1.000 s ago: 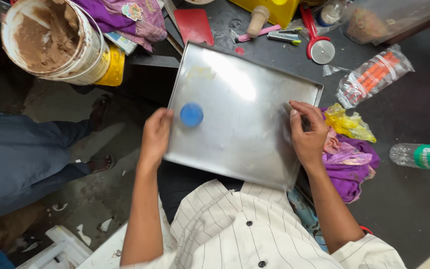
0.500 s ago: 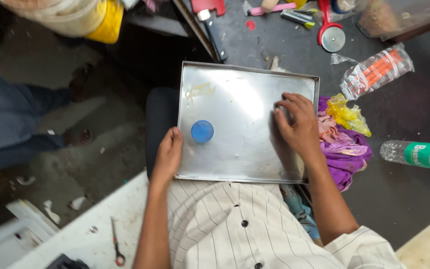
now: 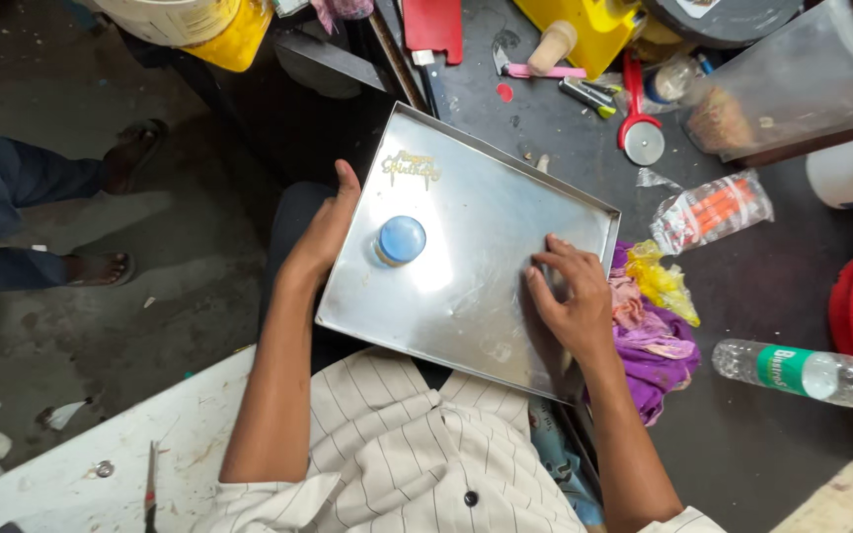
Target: The person organizes various baking and decorating supplies onto a metal tray resting on their lap. They place a small brush, a pink spatula, a pizza cutter, and small metal piping tips onto the tray. The person also handles a plastic bag of white decorations, a sticker, and a box of butterfly-shaped lights, moving them around the workspace.
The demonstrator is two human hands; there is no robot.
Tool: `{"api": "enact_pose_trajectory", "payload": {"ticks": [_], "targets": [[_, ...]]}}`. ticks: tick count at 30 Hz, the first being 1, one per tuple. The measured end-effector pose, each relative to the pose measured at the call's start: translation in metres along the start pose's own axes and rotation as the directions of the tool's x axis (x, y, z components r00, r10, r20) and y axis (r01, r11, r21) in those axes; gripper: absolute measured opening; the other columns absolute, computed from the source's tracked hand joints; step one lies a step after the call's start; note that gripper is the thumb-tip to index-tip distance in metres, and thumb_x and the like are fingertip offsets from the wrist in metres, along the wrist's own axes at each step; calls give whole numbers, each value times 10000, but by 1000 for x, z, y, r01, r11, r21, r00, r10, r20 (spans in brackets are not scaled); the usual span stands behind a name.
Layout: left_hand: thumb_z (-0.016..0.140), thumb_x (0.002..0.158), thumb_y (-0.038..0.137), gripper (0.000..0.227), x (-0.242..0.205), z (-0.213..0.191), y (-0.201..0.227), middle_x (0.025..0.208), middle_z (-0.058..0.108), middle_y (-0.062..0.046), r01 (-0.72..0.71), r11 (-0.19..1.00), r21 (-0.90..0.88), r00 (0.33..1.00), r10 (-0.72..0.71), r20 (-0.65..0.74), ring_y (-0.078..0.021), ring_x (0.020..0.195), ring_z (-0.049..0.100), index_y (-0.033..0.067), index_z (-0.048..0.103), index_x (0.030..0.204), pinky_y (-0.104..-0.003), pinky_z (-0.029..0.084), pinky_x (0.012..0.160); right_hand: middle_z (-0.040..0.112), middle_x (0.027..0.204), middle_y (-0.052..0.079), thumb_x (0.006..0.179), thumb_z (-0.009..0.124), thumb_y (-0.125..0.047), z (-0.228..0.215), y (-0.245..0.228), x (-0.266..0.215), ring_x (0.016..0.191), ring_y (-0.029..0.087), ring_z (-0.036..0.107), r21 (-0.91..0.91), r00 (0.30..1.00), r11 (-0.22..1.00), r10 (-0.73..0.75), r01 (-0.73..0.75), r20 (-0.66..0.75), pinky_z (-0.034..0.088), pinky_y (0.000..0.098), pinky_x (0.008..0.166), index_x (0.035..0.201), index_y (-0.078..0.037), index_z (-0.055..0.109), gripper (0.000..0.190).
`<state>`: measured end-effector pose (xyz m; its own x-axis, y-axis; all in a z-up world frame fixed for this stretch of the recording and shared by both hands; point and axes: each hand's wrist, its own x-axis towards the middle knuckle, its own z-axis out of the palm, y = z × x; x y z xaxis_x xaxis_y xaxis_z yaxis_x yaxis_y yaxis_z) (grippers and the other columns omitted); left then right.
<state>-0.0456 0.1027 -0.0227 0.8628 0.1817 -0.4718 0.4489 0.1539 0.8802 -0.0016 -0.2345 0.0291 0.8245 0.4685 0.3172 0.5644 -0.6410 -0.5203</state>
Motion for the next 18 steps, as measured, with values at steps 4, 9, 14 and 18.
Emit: {"api": "enact_pose_trajectory", "payload": {"ticks": [4, 9, 14, 18], "targets": [[230, 876, 855, 1129, -5, 0, -5, 1517, 470, -275, -18, 994, 103, 1000, 19, -3, -354, 1456, 378, -77, 443, 1477, -484, 276, 1184, 717, 1276, 166, 875, 782, -98, 0, -12, -5, 1223, 317, 643, 0, 999, 999, -41, 41, -17, 511, 410, 1040, 1064, -27, 745, 206], [326, 815, 842, 1102, -40, 6, -27, 1477, 559, -256, -103, 994, 19, 994, 104, -33, -342, 1467, 438, 8, 433, 1528, -454, 275, 1204, 764, 1125, 123, 916, 771, -85, 4, -24, -8, 1079, 271, 709, 52, 999, 998, -41, 42, -24, 554, 374, 942, 1011, -39, 760, 106], [263, 878, 837, 1079, -48, 7, -40, 1595, 410, -176, -80, 963, -258, 991, 104, 80, -289, 1498, 362, 11, 331, 1568, -421, 313, 1206, 780, 1056, 96, 954, 757, -76, 3, -24, -11, 932, 239, 708, 65, 1000, 998, 2, -1, -18, 550, 349, 837, 1029, -35, 769, 86], [314, 911, 811, 1045, -20, 11, -30, 1527, 506, -208, -195, 829, -523, 919, 341, 198, -280, 1406, 509, -17, 402, 1542, -405, 474, 1136, 770, 999, 94, 954, 765, -99, 1, -29, -5, 909, 241, 712, 62, 999, 998, -15, 18, -39, 546, 347, 815, 1001, -40, 767, 76]]}}
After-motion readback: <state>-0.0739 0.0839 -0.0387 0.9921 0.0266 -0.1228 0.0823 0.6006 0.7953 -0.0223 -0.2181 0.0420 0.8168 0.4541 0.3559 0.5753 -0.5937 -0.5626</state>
